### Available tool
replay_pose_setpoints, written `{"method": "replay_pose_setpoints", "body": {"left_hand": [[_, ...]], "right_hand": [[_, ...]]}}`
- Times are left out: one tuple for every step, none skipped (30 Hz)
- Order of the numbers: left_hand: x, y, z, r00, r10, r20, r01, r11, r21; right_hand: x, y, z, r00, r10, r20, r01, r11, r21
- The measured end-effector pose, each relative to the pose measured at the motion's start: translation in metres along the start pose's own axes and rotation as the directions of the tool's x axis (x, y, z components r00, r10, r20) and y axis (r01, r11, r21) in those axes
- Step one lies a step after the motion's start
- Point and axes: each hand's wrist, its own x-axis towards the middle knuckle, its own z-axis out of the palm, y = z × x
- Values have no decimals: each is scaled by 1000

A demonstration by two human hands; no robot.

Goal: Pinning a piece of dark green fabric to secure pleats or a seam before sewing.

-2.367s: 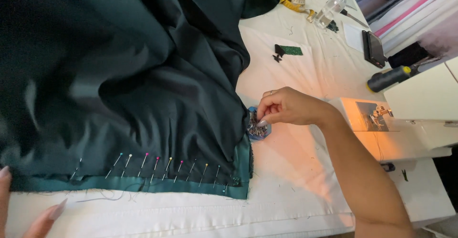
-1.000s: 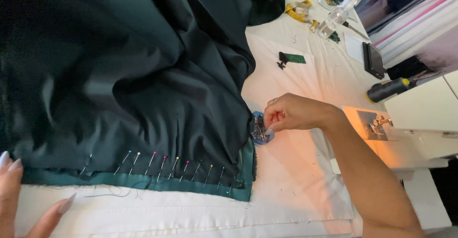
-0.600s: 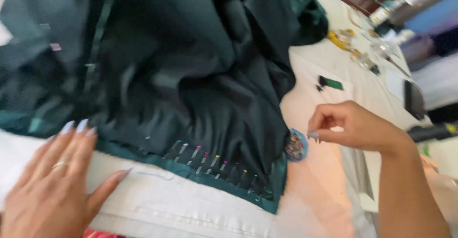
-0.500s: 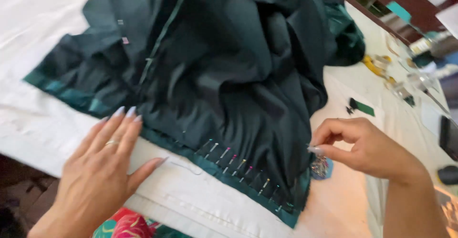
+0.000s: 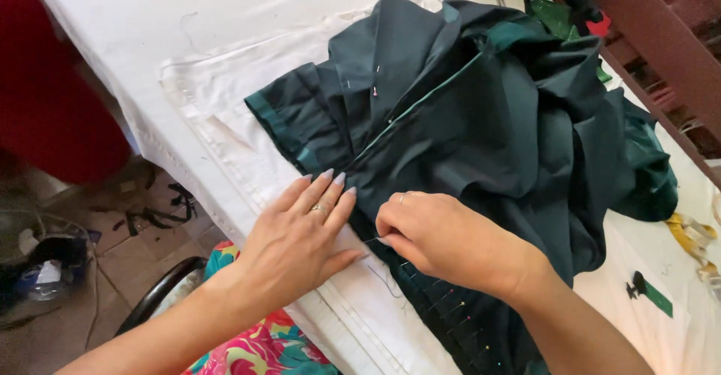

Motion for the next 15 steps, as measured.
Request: {"method": "replay_pose_setpoints", "body": {"left_hand": [[0, 1, 0, 1000, -4, 0, 4, 1000, 0], [0, 1, 1, 1000, 5, -15, -5, 1000, 21], [0, 3, 2, 999, 17, -31, -16, 999, 40], [1, 4, 2, 999, 17, -31, -16, 999, 37], [1, 4, 2, 999, 20, -28, -19, 999, 36], [1, 5, 2, 999, 23, -25, -22, 999, 35], [1, 5, 3, 999, 22, -26, -22, 999, 34], [0, 6, 3, 999, 26, -25, -25, 999, 32], [0, 6, 3, 999, 30, -25, -29, 999, 32], [1, 6, 1, 999, 29, -27, -28, 999, 33], [3, 6, -2, 999, 28, -21, -27, 999, 43], [4, 7, -4, 1000, 27, -16, -26, 998, 54], [4, 7, -4, 1000, 25, -17, -24, 998, 55], [4, 7, -4, 999, 28, -20, -27, 998, 53], [4, 7, -4, 999, 30, -21, -28, 998, 52]], "right_hand": [[3, -1, 0, 1000, -3, 3, 3, 1000, -1], [5, -1, 1, 1000, 10, 29, -9, 1000, -11], [6, -1, 2, 998, 26, 55, -25, 999, -20], [8, 0, 4, 998, 28, 57, -27, 999, -20], [10, 0, 5, 999, 10, 49, -9, 999, -30], [11, 1, 7, 999, -7, 42, 9, 999, -41], [12, 1, 8, 999, -7, 43, 9, 999, -42], [14, 1, 9, 998, 10, 56, -8, 999, -43], [16, 1, 10, 997, 26, 67, -23, 999, -46], [17, 1, 10, 997, 26, 67, -23, 999, -48], [18, 1, 10, 996, 44, 77, -39, 998, -57], [19, 1, 11, 994, 62, 87, -56, 996, -66], [19, 2, 11, 994, 60, 87, -55, 996, -68], [20, 2, 12, 996, 61, 70, -56, 995, -82], [21, 3, 12, 997, 60, 54, -55, 994, -96]]}}
